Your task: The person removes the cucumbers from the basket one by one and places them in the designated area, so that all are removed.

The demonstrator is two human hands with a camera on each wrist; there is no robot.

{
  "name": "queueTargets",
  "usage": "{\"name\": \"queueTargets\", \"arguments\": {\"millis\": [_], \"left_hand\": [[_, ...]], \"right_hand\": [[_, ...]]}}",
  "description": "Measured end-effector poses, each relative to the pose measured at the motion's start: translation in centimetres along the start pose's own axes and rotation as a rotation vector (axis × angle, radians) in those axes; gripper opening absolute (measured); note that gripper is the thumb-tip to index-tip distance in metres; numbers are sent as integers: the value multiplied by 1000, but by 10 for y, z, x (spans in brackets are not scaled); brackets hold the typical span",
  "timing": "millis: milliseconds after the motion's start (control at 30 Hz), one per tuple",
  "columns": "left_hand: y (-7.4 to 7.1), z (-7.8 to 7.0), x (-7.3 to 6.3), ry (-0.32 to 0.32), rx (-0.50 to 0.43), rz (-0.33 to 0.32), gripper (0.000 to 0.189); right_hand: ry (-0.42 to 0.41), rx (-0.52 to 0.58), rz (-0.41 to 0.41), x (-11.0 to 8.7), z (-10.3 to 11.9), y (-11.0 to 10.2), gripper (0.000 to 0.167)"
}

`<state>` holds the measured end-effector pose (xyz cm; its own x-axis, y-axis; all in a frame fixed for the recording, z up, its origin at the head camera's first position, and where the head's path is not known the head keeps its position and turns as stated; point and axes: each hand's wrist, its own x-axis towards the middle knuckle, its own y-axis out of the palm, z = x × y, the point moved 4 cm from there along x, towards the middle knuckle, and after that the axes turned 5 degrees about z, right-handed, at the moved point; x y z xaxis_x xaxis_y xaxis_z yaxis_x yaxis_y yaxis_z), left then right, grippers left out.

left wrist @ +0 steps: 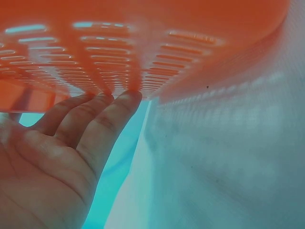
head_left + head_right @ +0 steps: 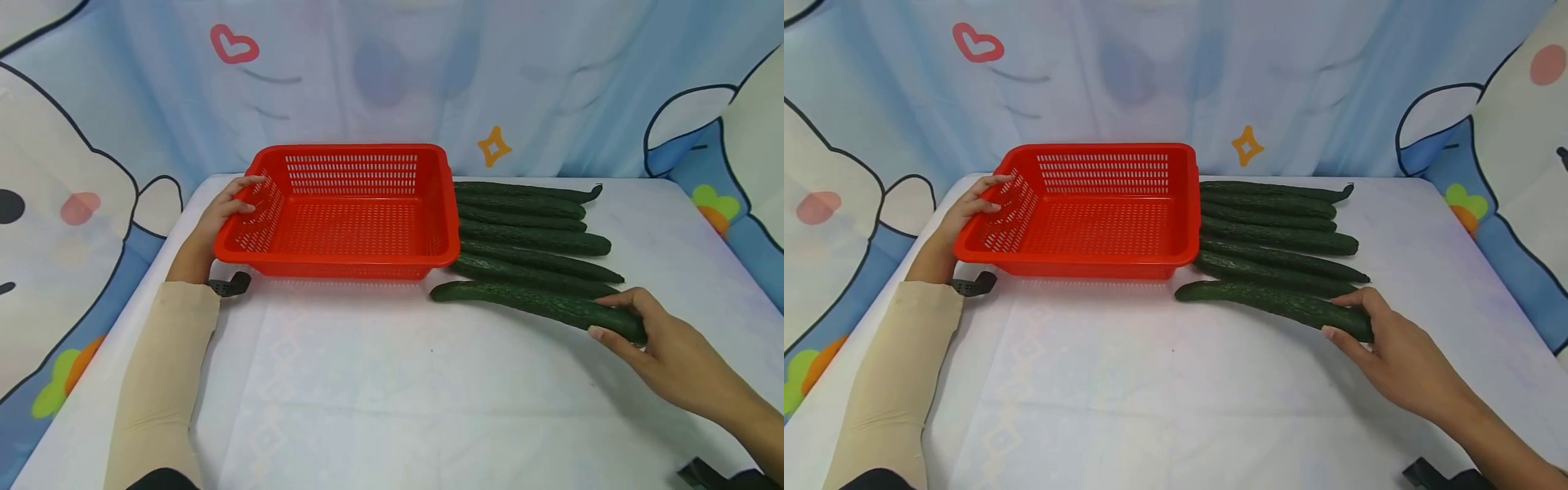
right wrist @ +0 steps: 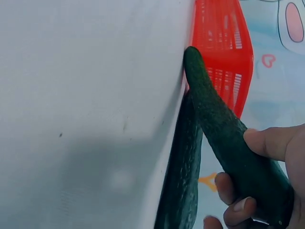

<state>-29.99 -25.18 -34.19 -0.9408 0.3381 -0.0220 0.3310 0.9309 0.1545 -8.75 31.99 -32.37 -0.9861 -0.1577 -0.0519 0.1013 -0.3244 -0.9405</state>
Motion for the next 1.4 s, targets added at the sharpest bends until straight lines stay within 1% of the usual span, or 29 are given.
{"name": "queueTargets", "arguments": {"millis": [67, 233, 367, 500, 733, 900, 1033, 1133, 1267, 1400], "left_hand": [[-1, 1, 0, 6, 1, -1, 51], [-1, 2, 0, 8, -1, 0, 50], [0, 1, -1, 1, -7, 4, 50], [1, 1, -2, 3, -13, 11, 50], [2, 0, -1, 11, -22, 16, 48], [1, 1, -2, 4, -18, 4, 49], [1, 1, -2, 8, -13, 2, 50], [1, 0, -2, 17, -8, 10, 50], [1, -1, -1, 17, -3, 5, 49], [1, -2, -1, 7, -7, 5, 50]], "right_hand": [[19, 19, 18, 2, -5, 3, 52], [81, 82, 114, 9, -15, 10, 58], [86, 98, 148, 15, -22, 13, 61], [68, 78, 122, 22, -27, 13, 60], [20, -11, 13, 32, -31, 11, 52], [19, -55, -3, 37, -29, 8, 50], [20, -79, 45, 39, -27, 6, 50], [20, -70, 126, 42, -27, 3, 52], [25, -32, 217, 48, -30, 1, 55], [20, -22, 249, 53, -34, 0, 55]]}}
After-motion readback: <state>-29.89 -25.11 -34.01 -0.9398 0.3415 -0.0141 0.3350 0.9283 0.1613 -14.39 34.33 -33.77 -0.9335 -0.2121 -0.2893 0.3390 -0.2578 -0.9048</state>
